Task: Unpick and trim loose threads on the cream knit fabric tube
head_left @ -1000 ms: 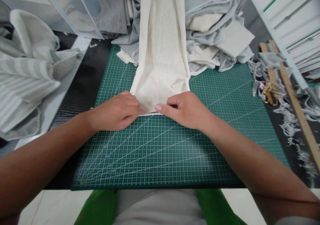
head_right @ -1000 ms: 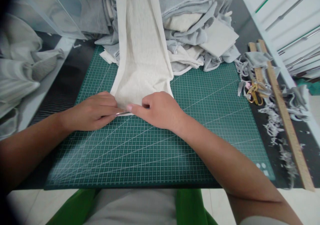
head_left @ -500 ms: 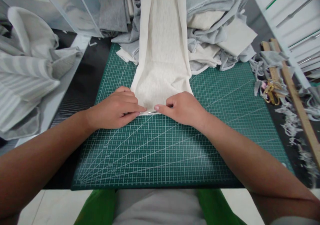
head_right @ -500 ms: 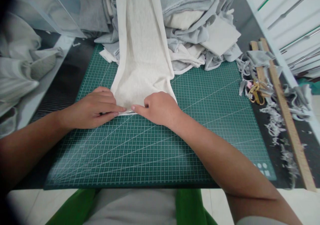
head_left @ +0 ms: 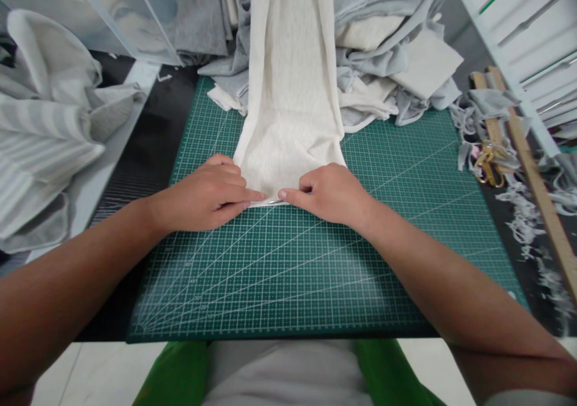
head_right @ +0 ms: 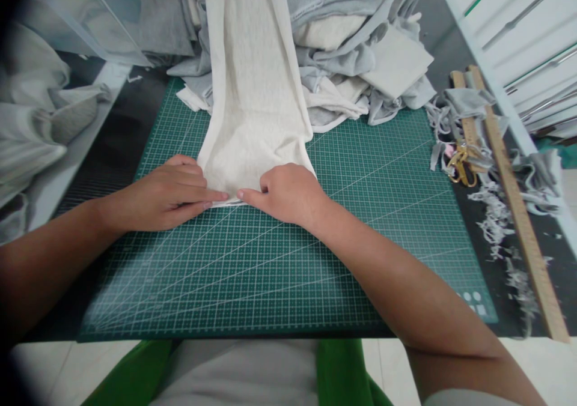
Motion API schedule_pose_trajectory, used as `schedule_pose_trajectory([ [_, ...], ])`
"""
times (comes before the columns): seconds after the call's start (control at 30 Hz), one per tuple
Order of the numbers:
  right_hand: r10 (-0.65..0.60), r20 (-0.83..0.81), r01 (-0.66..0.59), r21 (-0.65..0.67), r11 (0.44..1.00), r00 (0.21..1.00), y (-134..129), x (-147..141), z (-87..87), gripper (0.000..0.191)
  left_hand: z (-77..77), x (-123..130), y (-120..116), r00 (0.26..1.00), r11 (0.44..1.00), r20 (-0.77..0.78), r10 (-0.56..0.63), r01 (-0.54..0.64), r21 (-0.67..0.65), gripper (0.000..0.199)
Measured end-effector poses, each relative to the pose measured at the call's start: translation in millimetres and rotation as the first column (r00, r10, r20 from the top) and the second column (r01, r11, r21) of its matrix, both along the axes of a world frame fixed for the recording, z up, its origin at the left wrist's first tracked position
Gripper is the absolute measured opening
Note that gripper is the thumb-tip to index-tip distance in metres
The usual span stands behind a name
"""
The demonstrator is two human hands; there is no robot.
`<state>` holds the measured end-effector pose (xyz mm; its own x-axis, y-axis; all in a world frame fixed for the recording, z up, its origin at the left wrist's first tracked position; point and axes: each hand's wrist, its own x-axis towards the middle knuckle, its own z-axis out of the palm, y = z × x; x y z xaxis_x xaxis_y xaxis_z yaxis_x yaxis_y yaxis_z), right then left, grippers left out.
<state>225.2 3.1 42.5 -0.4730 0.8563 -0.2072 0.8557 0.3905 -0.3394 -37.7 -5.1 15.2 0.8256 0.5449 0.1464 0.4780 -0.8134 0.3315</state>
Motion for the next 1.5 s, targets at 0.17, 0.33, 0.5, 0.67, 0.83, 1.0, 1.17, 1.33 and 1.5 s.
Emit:
schedule_pose_trajectory([
  [0.17, 0.004, -0.003, -0.004, 0.013, 1.0, 1.0, -0.5, 0.2, -1.2, 0.057, -0.9, 0.0, 0.0, 1.0, 1.0, 0.005, -0.002, 0.002, 0.017, 0.032],
  [0.33, -0.002, -0.03, 0.002, 0.004, 1.0, 1.0, -1.1, 1.7, -1.1, 0.057, -1.0, -0.1, -0.3, 1.0, 1.0, 0.006, -0.002, 0.001, 0.021, 0.031],
  [0.5, -0.01, -0.043, 0.009, -0.01, 1.0, 0.999, -0.6, 2.5, -1.0, 0.057, -1.8, -0.9, -0.5, 1.0, 1.0, 0.008, -0.001, 0.001, 0.019, 0.03],
  [0.67, 0.009, 0.019, -0.009, 0.015, 1.0, 1.0, -1.7, -0.2, -1.3, 0.059, -2.5, -1.0, -0.2, 1.0, 1.0, 0.01, -0.004, 0.004, 0.028, 0.031],
  [0.83, 0.042, 0.075, -0.047, 0.066, 0.997, 0.996, -4.5, -2.7, -1.3, 0.064, -2.6, -1.1, 0.4, 1.0, 0.999, 0.003, -0.021, 0.02, 0.043, 0.031],
  [1.0, 0.066, 0.126, -0.079, 0.102, 0.992, 0.99, -7.1, -4.1, -2.1, 0.068, -1.4, -0.6, 0.3, 1.0, 0.999, -0.006, -0.013, 0.013, 0.036, 0.032],
  [1.17, 0.077, 0.163, -0.096, 0.117, 0.988, 0.984, -7.8, -7.5, -2.6, 0.069, -1.0, 0.5, 0.7, 1.0, 1.0, -0.006, -0.005, 0.005, 0.027, 0.032],
  [1.33, 0.081, 0.209, -0.107, 0.114, 0.988, 0.974, -6.2, -11.4, -2.3, 0.063, -1.1, 0.0, 0.4, 1.0, 1.0, -0.01, -0.008, 0.008, 0.029, 0.031],
  [1.5, 0.07, 0.192, -0.095, 0.126, 0.987, 0.979, -7.3, -12.3, -2.3, 0.065, -1.5, -0.7, 0.0, 1.0, 0.999, 0.002, -0.014, 0.014, 0.038, 0.031],
])
